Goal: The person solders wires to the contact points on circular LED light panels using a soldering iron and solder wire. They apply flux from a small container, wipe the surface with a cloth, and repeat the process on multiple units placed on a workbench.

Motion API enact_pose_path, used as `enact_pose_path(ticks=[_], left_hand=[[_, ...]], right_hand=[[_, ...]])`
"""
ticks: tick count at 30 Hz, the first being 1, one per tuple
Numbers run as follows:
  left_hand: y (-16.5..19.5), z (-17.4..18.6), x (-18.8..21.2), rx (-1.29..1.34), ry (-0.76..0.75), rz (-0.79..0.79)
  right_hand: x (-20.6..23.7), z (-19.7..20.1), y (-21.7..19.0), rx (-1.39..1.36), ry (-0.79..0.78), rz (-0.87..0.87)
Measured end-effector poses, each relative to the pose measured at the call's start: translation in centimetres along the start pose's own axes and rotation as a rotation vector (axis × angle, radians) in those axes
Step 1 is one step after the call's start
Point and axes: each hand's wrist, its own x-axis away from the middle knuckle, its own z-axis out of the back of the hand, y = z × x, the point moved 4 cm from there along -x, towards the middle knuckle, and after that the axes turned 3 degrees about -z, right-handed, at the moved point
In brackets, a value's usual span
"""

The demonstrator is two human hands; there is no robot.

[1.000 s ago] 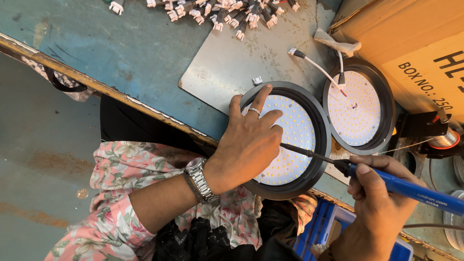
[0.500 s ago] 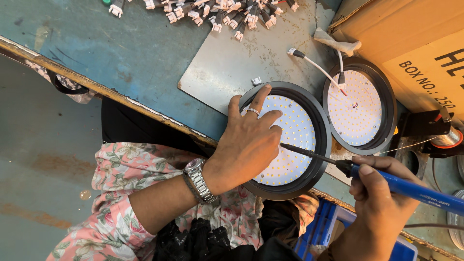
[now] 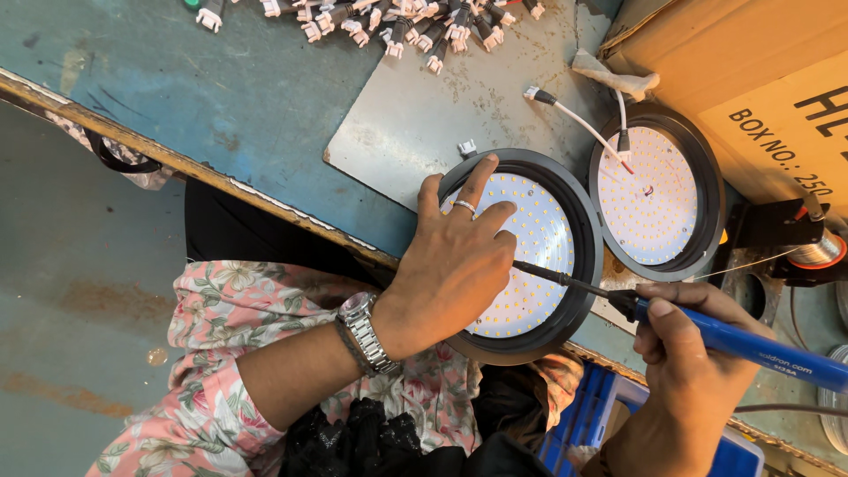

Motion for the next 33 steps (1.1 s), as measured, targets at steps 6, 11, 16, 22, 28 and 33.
enact_pose_path(ticks=[6, 11, 16, 22, 28, 33], left_hand=[[0.0, -0.1, 0.0, 0.006, 0.006, -0.003], [0.2, -0.3, -0.1, -0.01, -0.004, 0.005], [0.3, -0.4, -0.2, -0.033, -0.012, 0.009], [0.7, -0.7, -0.7, -0.038, -0.096, -0.028], [1.2, -1.2, -0.9, -0.008, -0.088, 0.004], [1.3, -1.4, -0.7, -0.003, -0.075, 0.006]], right_hand=[[0.9, 1.4, 0.9, -0.178, 0.079, 0.034], [2.5, 2.8, 2.3, -0.317, 0.255, 0.117], [6.9, 4.3, 6.5, -0.484, 0.466, 0.256], [14.2, 5.5, 13.2, -0.179, 0.677, 0.32], [17.7, 3.0, 16.9, 0.323, 0.586, 0.426], [17.0, 2.1, 18.3, 0.462, 0.469, 0.506]])
